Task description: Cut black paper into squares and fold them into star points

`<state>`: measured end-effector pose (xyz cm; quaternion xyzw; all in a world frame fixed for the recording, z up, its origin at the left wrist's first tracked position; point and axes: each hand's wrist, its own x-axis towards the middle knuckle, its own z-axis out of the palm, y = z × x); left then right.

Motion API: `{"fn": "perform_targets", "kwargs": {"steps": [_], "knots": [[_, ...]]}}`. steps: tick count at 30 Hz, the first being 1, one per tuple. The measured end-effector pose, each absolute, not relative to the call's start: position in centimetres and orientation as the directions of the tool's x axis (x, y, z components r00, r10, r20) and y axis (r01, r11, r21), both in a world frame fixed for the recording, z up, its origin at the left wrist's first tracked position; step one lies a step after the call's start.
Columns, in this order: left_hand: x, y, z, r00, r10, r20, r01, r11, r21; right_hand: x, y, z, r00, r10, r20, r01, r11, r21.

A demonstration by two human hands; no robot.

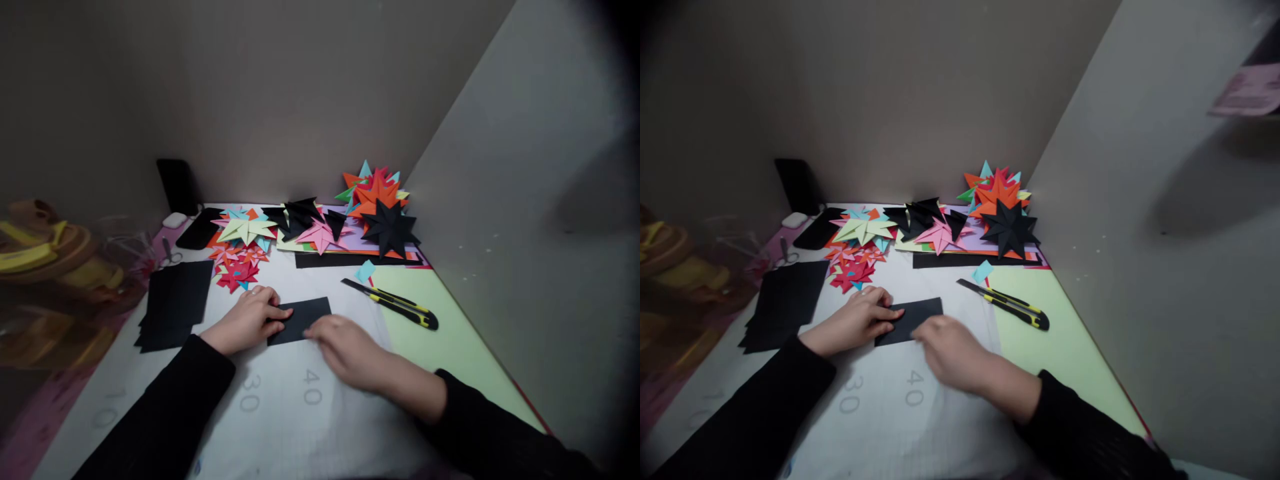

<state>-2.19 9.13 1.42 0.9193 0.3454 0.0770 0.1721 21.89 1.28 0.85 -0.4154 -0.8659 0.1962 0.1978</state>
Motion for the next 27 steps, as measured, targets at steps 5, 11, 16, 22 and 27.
{"fn": "perform_targets", "kwargs": {"steps": [5,11,16,22,27], "knots": [[-1.9,8.7,1.8,0.757,0.653,0.023,0.602,-0.71,0.366,30.1,3.0,0.5,0.014,0.988,0.154,0.984,0.013,-0.178],[-1.3,7.8,2.6,0.754,0.653,0.069,0.609,-0.735,0.299,31.6,2.7,0.8,0.119,0.99,0.072,0.88,-0.072,-0.469],[-1.4,7.9,2.3,0.788,0.616,0.002,0.603,-0.772,0.2,23.7,2.0,3.5,0.146,0.989,0.011,-0.057,0.019,-0.998],[-2.0,7.9,1.6,0.792,0.606,-0.072,0.604,-0.764,0.226,15.7,4.0,3.0,0.189,0.966,0.177,-0.431,0.244,-0.869],[-2.0,7.6,1.6,0.778,0.624,-0.071,0.621,-0.748,0.235,14.2,3.9,1.4,0.161,0.918,0.362,-0.335,0.396,-0.855]]}}
